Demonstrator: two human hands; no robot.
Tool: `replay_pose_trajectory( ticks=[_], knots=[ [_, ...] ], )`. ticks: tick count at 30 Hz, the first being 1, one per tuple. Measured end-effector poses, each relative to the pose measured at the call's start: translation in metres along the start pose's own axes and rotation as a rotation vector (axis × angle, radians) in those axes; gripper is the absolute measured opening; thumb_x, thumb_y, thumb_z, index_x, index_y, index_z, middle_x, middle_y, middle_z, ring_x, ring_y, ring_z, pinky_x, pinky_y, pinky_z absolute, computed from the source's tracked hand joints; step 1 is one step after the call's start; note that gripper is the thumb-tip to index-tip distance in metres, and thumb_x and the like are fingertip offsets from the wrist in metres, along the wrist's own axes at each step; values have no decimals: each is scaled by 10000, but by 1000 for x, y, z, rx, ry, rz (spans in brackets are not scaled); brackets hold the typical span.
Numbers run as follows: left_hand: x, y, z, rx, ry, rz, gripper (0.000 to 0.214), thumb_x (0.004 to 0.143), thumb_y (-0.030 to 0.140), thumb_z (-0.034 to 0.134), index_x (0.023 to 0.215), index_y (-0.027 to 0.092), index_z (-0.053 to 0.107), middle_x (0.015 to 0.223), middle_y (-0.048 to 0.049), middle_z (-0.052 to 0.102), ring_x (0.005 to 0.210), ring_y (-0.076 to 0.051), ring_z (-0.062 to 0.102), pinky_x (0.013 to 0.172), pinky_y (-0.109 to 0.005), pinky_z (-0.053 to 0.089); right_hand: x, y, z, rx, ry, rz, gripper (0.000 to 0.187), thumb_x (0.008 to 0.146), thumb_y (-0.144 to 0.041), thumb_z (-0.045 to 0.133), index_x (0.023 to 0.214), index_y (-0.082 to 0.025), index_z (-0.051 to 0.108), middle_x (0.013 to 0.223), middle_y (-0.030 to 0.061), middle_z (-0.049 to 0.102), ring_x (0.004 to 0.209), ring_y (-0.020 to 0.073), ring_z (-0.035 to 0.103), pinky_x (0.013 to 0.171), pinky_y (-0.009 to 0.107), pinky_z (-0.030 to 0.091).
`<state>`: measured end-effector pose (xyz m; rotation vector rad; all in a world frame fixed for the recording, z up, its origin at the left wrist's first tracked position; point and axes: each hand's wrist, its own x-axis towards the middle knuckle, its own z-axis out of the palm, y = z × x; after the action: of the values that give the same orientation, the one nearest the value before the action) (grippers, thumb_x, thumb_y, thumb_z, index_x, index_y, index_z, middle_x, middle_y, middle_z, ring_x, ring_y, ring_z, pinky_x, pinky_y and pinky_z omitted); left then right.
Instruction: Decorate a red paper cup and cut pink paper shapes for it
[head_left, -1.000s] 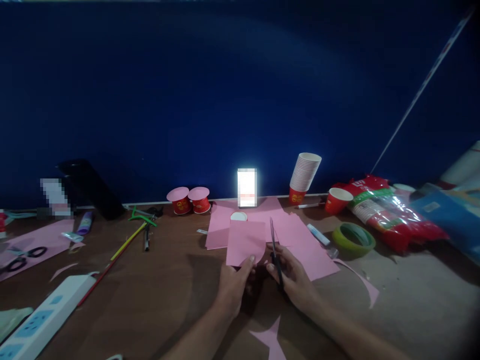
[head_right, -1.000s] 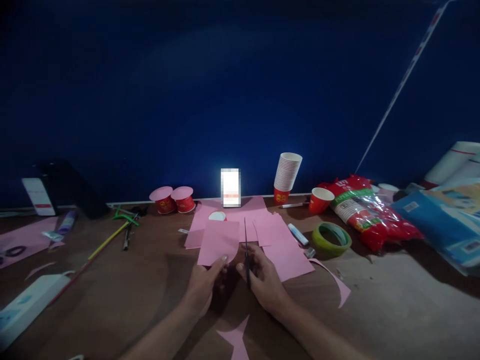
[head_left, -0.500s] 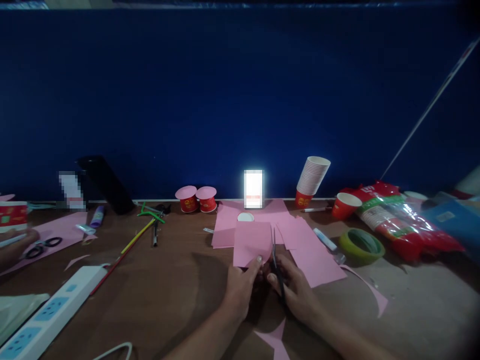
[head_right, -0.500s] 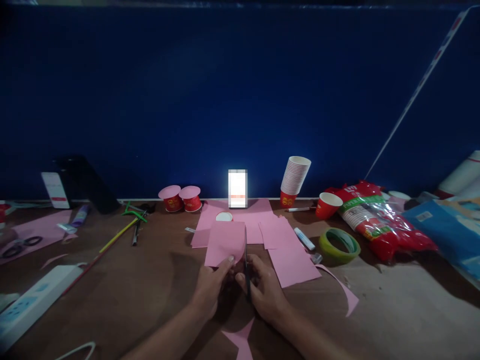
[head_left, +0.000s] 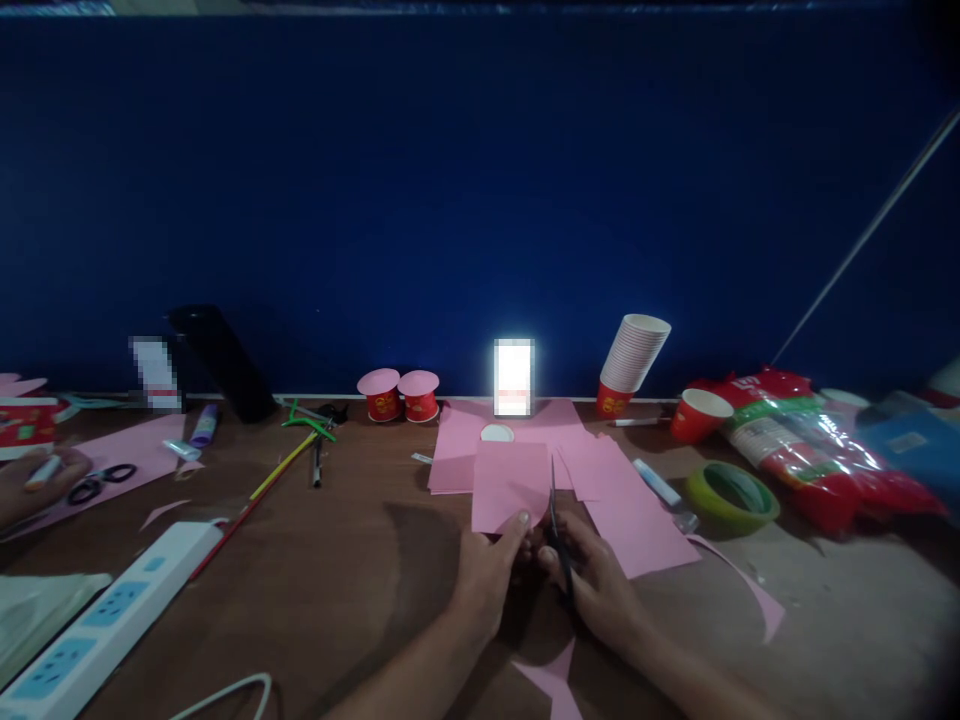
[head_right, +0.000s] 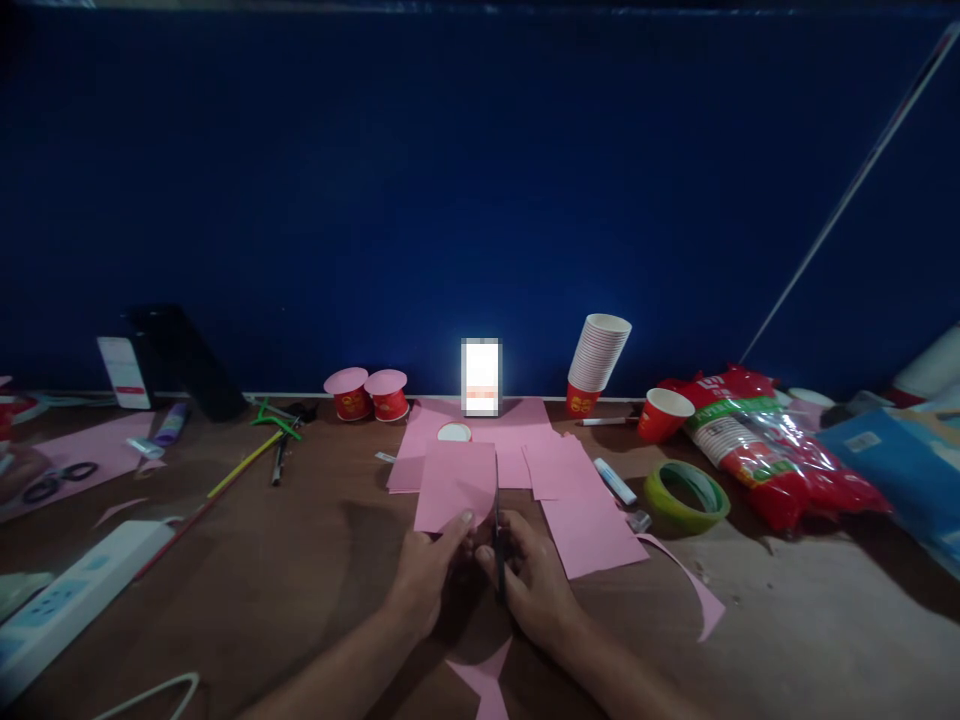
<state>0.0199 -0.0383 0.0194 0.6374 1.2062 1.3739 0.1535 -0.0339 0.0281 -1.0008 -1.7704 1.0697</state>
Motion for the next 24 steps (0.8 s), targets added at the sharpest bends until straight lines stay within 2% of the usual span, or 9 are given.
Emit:
replay_pose_trajectory(
  ticks=[4, 13, 24],
  knots=[
    [-1, 0, 0, -1, 1, 16, 349, 635, 399, 714, 745, 71, 674, 641, -70, 659, 570, -156, 594, 538, -246, 480, 0, 2, 1, 0, -4, 13, 157, 845, -319, 521, 962, -215, 537, 833, 26, 609, 750, 182, 582, 656, 252, 468],
    [0, -1, 1, -16, -23, 16, 379, 640, 400, 711, 800, 57, 681, 700, -102, 683, 636, -189, 627, 590, -274, 501, 0, 4, 1, 0, -9, 32, 142, 835, -306, 533, 946, -217, 528, 819, 20, 594, 723, 175, 568, 630, 253, 467],
    [-3, 5, 3, -39, 0, -2, 351, 591, 380, 747, 751, 75, 680, 646, -73, 668, 588, -166, 607, 546, -248, 484, 0, 5, 1, 3, 14, 26, 246, 806, -266, 579, 1048, -223, 560, 902, 38, 639, 758, 186, 593, 659, 263, 487]
  ],
)
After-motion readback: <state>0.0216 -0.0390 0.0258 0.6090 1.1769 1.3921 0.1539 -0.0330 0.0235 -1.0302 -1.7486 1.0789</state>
